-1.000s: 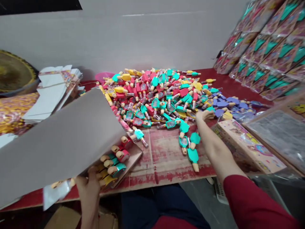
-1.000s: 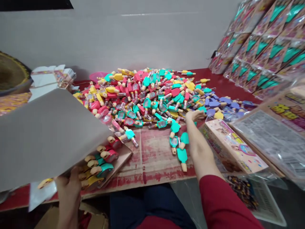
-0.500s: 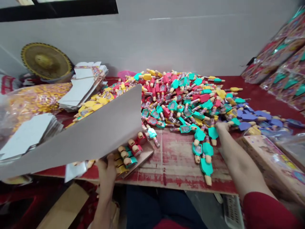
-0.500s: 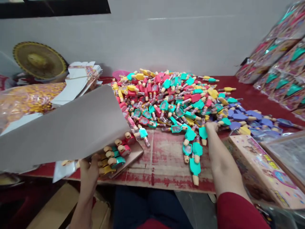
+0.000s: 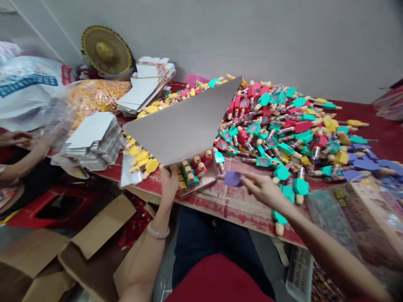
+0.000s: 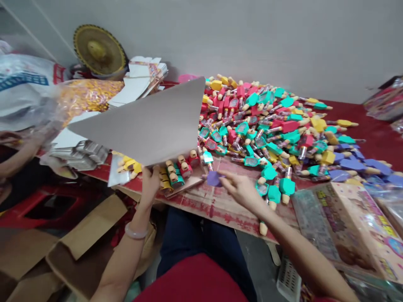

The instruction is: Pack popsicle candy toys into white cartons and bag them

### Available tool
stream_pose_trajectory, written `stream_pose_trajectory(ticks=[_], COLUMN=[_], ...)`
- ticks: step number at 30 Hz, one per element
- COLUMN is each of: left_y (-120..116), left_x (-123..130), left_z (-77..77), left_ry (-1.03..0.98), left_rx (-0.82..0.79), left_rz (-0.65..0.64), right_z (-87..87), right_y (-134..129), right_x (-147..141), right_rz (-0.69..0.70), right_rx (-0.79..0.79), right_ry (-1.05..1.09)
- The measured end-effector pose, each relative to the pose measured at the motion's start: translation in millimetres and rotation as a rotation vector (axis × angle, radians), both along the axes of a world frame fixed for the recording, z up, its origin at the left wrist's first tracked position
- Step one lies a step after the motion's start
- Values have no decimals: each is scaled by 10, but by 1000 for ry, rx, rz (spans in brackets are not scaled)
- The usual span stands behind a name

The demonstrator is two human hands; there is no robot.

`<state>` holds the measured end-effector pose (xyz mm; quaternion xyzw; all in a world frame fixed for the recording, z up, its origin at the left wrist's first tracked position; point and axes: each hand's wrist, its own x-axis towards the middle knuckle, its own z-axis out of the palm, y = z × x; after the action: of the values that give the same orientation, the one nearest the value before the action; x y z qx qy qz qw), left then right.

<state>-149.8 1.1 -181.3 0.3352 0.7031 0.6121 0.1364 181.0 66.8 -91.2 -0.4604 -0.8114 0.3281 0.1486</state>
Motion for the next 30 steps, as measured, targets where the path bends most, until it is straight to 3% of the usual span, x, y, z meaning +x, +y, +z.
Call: stream_pose_trajectory(ticks=[2, 5, 8, 12, 16, 20, 23, 27, 30], left_y=[4, 7, 13, 18, 13, 12, 14, 12, -4], left_x=[7, 13, 12, 5, 0, -1, -1, 4, -1], left_z=[3, 6, -3, -28, -44, -43, -43, -47, -41], left_ry=[-10, -7, -15, -36, -33, -31, -43, -63, -56], left_rx=[-8, -16, 8, 41, 41, 35, 10, -14, -14], left_rz=[23, 30, 9, -17, -32, -26, -6, 19, 2], right_z=[-178, -310, -258, -104, 13, 81, 35, -132, -200], right_y=[-51, -28, -28, -123, -65, 272, 470, 362, 269], right_x=[-379, -731, -848, -916, -1085, -1343, -1535, -1667, -1576], right_rz=[63, 120, 238, 374, 396, 386, 355, 270, 259], right_rx=[-51, 40, 176, 203, 181, 102, 9, 29, 43], right_ry=[-30, -234, -477, -648, -684, -673, -656, -597, -462])
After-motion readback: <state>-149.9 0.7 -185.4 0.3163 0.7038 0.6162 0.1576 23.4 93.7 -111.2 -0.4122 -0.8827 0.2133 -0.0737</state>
